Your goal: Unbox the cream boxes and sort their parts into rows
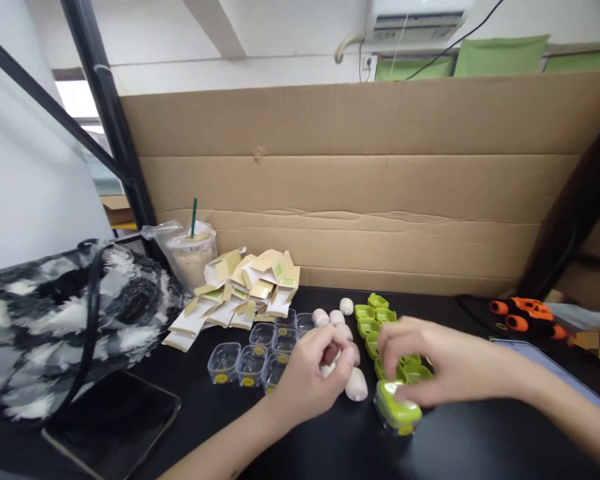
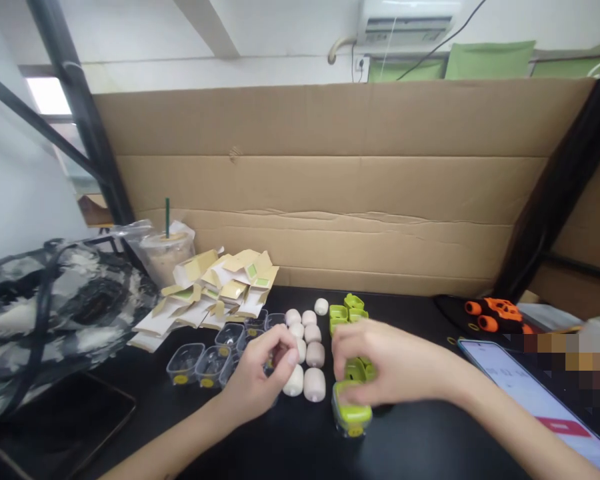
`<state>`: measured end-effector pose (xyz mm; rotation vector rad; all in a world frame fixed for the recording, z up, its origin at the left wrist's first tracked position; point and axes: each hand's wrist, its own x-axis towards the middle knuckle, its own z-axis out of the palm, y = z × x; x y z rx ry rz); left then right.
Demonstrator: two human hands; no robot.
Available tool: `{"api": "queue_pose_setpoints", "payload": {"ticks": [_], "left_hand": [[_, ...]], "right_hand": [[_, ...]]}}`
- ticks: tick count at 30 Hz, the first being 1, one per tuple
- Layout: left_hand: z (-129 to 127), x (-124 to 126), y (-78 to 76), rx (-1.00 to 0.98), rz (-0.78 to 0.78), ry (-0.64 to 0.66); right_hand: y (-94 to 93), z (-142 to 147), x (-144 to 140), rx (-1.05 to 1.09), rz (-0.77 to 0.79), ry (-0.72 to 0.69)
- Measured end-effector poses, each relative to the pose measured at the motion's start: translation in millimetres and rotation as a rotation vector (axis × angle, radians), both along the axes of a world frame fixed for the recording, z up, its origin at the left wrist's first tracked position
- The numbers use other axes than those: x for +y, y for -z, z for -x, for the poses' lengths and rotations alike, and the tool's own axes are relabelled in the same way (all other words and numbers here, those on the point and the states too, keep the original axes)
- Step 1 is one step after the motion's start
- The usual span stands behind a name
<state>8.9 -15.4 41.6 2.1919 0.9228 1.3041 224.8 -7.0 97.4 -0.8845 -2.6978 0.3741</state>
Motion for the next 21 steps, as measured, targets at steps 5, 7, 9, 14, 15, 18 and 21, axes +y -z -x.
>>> {"api": "queue_pose_setpoints", "payload": {"ticks": [5,7,9,14,15,18,21], "left_hand": [[-6,-8,2.5,0.259,-0.102,0.089],[-9,-9,6.2,0.363,-0.085,0.125],[-12,-10,10.8,0.437,-0.082,0.152],[-13,-10,17.3,0.453,-0.08,0.208],[-13,-10,17.1,0.439,-0.064,0.224],[-13,-12,14.8,0.383,0.039,0.289],[-13,-15,13.9,0.257,0.237,0.3]], "right_hand": [[25.9,-13,-29,-0.114,0.197,0.25],[37.5,-13,-29,-0.051,0.222,0.288],[45.2,-15,-28,-0.011,0.204,0.312],[45.9,-20,-26,0.052,0.118,0.219],[45.1,-19,-27,0.08,0.123,0.199],[47.1,-13,-31,0.173,0.187,0.237],[55.8,-5,-34,0.313,0.269,0.285]]}}
